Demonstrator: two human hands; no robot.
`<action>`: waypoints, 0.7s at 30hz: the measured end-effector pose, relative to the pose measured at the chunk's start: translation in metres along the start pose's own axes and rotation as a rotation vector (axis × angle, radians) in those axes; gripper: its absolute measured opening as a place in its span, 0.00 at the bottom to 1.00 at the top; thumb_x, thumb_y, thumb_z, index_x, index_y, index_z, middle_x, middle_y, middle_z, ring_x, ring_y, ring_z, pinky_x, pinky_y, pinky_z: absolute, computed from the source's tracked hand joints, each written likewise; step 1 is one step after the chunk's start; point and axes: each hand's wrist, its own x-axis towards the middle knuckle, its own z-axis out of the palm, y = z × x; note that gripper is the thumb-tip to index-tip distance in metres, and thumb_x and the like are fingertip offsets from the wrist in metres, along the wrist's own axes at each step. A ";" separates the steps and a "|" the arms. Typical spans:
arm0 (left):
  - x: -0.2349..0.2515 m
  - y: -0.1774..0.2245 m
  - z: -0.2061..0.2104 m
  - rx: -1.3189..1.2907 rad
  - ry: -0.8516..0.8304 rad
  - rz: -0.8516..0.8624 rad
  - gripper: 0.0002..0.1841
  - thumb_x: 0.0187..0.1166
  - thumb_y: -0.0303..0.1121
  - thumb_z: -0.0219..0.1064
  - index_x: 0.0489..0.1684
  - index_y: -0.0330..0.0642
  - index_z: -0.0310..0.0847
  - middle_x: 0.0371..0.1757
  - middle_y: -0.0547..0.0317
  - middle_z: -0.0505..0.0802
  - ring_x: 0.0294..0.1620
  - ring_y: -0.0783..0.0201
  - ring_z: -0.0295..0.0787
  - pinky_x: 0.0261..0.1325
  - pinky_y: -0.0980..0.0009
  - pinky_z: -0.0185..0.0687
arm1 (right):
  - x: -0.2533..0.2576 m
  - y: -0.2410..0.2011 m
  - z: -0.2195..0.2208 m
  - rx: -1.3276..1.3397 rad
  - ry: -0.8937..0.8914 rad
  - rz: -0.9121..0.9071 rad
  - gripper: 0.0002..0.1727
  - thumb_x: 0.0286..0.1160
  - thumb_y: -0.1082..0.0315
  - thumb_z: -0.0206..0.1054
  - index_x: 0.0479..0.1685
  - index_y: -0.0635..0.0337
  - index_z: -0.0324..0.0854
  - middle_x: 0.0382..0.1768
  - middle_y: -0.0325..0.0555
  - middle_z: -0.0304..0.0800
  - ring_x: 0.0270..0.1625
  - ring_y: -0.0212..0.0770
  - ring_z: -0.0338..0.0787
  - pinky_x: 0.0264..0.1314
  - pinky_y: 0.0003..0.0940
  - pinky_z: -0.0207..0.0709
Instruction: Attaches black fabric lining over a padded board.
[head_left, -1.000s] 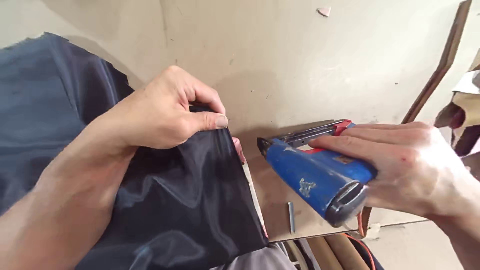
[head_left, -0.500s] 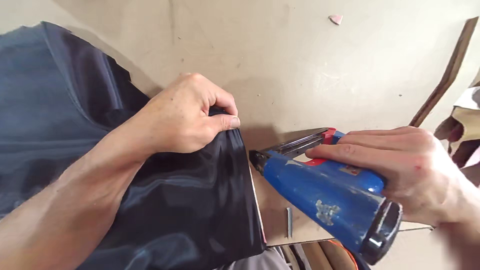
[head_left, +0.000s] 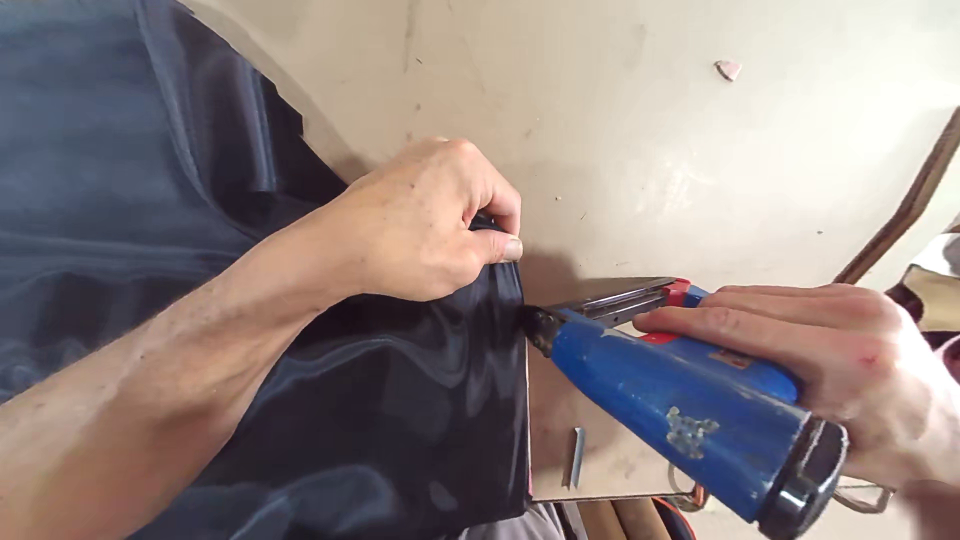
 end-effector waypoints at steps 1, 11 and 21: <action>0.000 0.000 0.000 -0.002 -0.002 -0.001 0.08 0.77 0.43 0.68 0.31 0.60 0.92 0.24 0.81 0.88 0.26 0.86 0.81 0.23 0.79 0.72 | 0.000 0.000 0.000 -0.005 -0.003 -0.005 0.21 0.74 0.53 0.60 0.56 0.52 0.90 0.32 0.42 0.92 0.35 0.32 0.87 0.33 0.30 0.75; 0.004 0.000 0.002 0.002 -0.018 -0.029 0.07 0.77 0.43 0.68 0.32 0.60 0.92 0.23 0.80 0.88 0.25 0.84 0.82 0.23 0.78 0.73 | 0.008 0.000 -0.004 -0.029 -0.063 -0.026 0.22 0.76 0.50 0.60 0.58 0.52 0.90 0.33 0.41 0.92 0.35 0.34 0.87 0.32 0.32 0.75; 0.006 -0.003 0.001 0.027 -0.038 -0.037 0.08 0.78 0.45 0.67 0.32 0.60 0.92 0.24 0.79 0.88 0.26 0.82 0.81 0.25 0.74 0.72 | 0.016 0.000 -0.007 -0.060 -0.117 -0.009 0.21 0.74 0.50 0.60 0.50 0.54 0.90 0.33 0.41 0.93 0.36 0.34 0.89 0.32 0.34 0.77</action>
